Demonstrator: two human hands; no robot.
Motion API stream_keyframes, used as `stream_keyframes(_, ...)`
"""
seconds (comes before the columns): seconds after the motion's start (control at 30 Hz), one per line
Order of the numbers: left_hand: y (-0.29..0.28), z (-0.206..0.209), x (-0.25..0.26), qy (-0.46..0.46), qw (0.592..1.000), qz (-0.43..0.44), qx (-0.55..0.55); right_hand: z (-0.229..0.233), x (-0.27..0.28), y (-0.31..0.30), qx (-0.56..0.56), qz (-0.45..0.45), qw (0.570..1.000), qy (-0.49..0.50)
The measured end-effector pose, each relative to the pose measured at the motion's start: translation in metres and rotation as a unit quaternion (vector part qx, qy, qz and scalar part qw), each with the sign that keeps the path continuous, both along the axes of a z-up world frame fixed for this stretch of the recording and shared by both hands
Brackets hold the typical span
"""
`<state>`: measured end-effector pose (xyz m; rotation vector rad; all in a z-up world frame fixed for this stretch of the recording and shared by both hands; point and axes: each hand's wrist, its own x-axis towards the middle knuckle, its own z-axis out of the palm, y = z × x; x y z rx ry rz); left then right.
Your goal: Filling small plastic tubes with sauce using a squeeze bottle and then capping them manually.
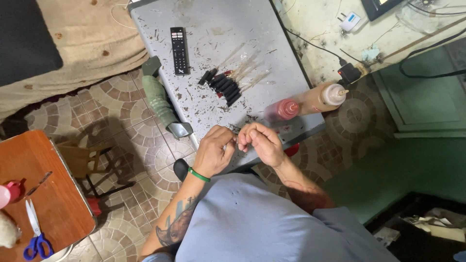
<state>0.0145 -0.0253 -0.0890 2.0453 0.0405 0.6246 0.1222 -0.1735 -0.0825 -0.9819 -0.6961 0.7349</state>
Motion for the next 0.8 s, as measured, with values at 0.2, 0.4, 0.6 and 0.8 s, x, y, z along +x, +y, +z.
stream_keyframes(0.2,0.002,0.013,0.008,-0.006,0.999,0.043,-0.026,-0.002,0.008,0.006,0.034,-0.029,0.999,0.028)
stream_keyframes(0.4,0.006,0.016,0.010,-0.006,0.997,0.070,-0.035,-0.011,0.019,-0.003,0.071,-0.034,0.995,0.063)
stream_keyframes(0.6,0.015,-0.035,0.020,0.007,0.996,0.057,-0.075,0.016,0.030,0.007,0.055,-0.043,0.998,0.002)
stream_keyframes(0.8,0.080,-0.054,0.091,-0.002,0.996,0.080,-0.036,0.011,0.023,-0.040,-0.215,-0.106,0.966,-0.098)
